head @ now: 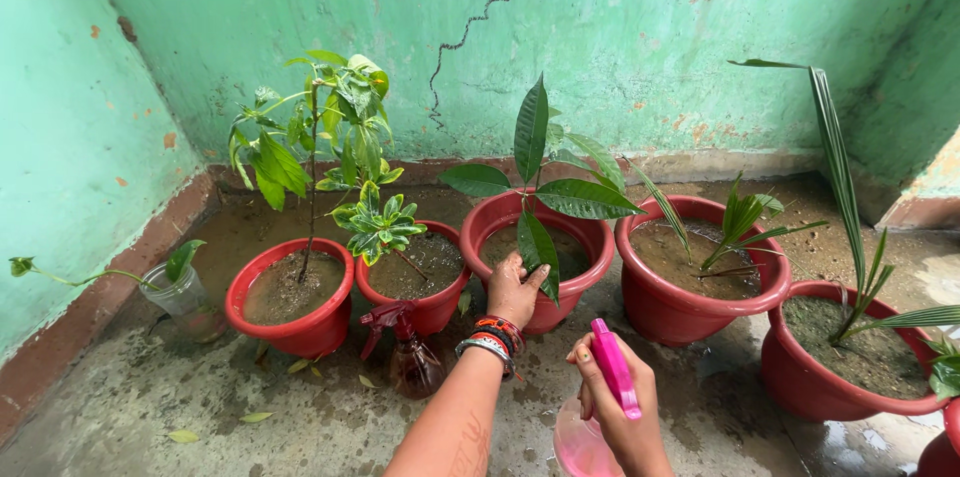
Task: The person uses a pink spray bottle to mist water onto several potted plants arranged in a row. They systematically move from one pot to the next, spraying the leaves and soil of each plant.
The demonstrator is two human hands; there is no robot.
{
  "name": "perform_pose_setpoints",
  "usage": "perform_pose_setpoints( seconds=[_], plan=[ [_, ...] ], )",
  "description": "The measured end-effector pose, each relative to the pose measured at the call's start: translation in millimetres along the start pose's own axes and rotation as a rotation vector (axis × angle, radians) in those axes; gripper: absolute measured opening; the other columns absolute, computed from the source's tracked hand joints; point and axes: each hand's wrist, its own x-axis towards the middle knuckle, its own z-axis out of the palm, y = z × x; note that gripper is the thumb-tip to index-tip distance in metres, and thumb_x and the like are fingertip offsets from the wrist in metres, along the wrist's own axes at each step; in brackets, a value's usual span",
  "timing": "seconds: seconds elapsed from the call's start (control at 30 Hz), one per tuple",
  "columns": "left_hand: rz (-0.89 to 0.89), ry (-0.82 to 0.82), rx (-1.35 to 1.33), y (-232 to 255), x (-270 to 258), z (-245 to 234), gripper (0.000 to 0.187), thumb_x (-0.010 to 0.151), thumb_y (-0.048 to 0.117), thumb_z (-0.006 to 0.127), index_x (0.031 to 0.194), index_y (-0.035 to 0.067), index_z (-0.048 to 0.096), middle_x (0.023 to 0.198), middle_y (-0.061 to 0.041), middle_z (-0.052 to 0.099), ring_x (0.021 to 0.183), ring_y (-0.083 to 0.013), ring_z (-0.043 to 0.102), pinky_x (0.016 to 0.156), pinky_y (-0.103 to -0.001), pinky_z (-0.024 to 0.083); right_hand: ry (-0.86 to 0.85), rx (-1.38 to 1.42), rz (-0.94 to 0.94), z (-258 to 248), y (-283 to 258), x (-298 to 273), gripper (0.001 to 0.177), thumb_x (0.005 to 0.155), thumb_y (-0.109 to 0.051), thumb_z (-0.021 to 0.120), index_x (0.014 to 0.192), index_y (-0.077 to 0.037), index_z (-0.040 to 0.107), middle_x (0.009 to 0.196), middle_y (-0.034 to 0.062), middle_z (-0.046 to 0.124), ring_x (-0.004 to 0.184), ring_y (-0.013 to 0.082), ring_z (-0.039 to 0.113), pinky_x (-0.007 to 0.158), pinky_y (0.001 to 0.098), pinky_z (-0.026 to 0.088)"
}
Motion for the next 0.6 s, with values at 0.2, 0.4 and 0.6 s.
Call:
perform_pose_setpoints(
  seconds=[0.2, 0.4, 0.6],
  plan=[
    [-0.027, -0.005, 0.051, 6.2, -1.5, -3.5, 0.023, 0.089, 0.013, 0.075, 0.105, 0.000, 0.065, 0.086, -0.013, 0.074, 0.077, -0.0214, 0.071, 0.073, -0.035, 0.055, 0.024, -0.054, -0.028, -1.2, -12.9, -2.2, 0.022, 0.097, -0.020, 0.064, 0.099, 0.001, 0.071, 0.058, 0.0013, 0.054, 0.043, 0.0064, 0.047, 0.045, 0.0246, 0.040],
    [-0.043, -0.032, 0.012, 6.6, -2.4, -3.8, 0.022, 0.089, 0.011, 0.075, 0.106, 0.000, 0.064, 0.089, -0.012, 0.076, 0.079, -0.0195, 0.073, 0.074, -0.034, 0.056, 0.072, -0.087, -0.055, -4.2, -38.7, -4.3, 0.025, 0.095, -0.022, 0.062, 0.102, 0.001, 0.072, 0.062, -0.0003, 0.059, 0.044, 0.0067, 0.051, 0.045, 0.0248, 0.043],
    [-0.048, -0.045, -0.022, 9.4, -2.0, -3.9, 0.024, 0.090, 0.010, 0.074, 0.109, 0.001, 0.064, 0.090, -0.011, 0.076, 0.080, -0.0182, 0.072, 0.074, -0.034, 0.056, 0.082, 0.005, -0.120, -5.8, -49.5, -5.6, 0.025, 0.096, -0.021, 0.061, 0.100, 0.003, 0.068, 0.075, 0.0038, 0.069, 0.045, 0.0061, 0.051, 0.048, 0.0246, 0.046]
  ],
)
